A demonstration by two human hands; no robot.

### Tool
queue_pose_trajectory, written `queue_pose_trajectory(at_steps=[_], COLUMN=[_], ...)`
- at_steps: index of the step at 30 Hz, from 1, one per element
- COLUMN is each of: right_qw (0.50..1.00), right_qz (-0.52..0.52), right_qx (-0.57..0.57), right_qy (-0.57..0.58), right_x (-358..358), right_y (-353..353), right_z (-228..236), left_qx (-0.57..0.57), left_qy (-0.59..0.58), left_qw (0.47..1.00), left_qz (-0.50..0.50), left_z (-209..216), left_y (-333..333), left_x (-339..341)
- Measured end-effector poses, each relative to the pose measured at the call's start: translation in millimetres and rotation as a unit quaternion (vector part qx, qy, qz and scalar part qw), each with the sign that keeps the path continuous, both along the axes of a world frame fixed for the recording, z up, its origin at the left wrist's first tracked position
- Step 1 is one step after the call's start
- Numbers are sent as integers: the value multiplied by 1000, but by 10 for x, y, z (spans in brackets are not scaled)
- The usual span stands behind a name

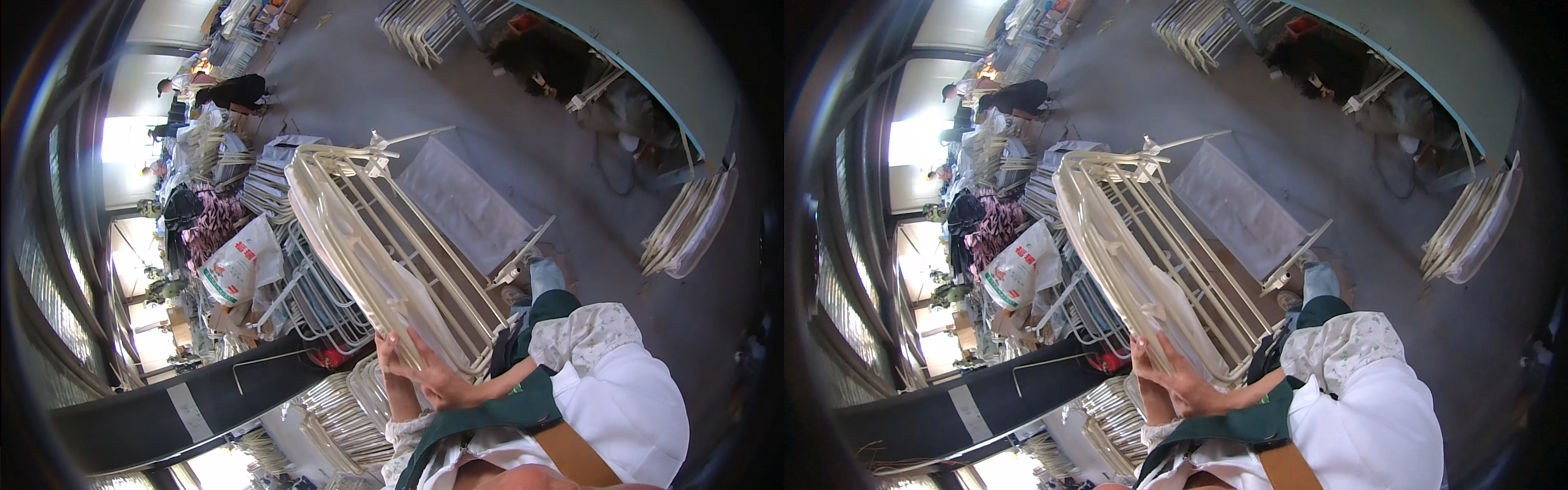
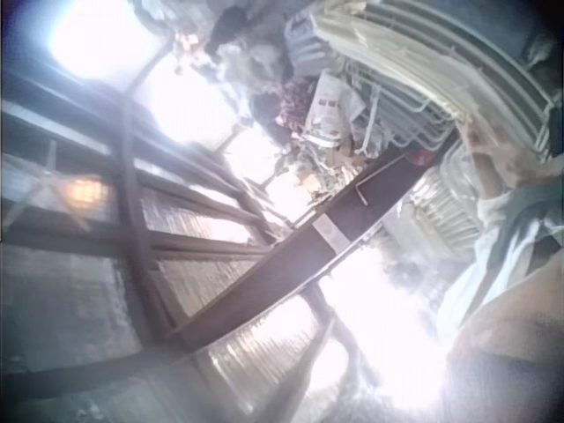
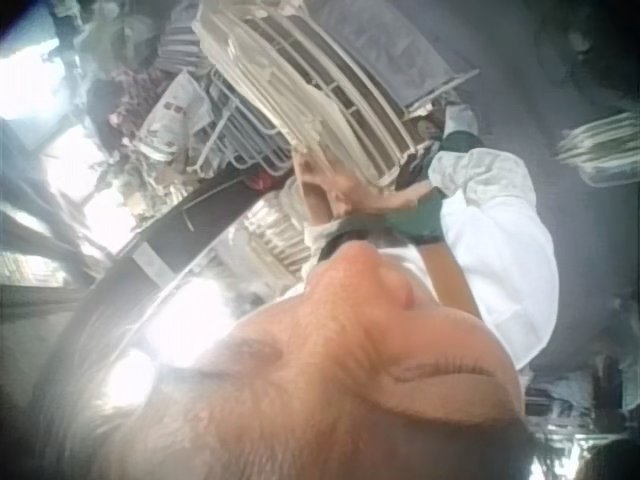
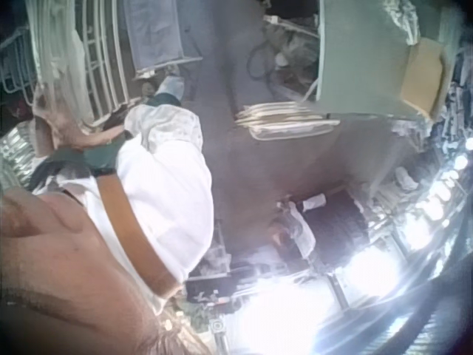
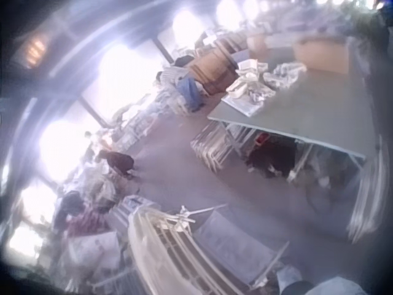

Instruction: The person assembles a white baby bassinet frame by hand, unfolding the structure, inserting and securing the legs, and attaching the base plate. The person repeats this process for multiple units in a workshop setting.

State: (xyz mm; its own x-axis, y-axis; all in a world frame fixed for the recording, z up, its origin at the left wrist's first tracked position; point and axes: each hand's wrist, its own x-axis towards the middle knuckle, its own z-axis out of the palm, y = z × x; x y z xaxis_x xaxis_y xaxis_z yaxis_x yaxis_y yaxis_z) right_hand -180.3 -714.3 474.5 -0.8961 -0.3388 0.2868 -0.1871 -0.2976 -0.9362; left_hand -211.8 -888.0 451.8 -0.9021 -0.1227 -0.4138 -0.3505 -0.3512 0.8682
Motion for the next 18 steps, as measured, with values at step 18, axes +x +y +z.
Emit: queue_pose_trajectory(at_steps=[18], right_qw=[996], right_qz=[35], right_qx=[-12], right_qy=[-84], right_x=[348], right_y=[-129], right_z=[125], left_qx=[-10], left_qy=[-30], left_qw=[997], left_qz=[73], left_z=[256], left_y=[-17], left_x=[505])
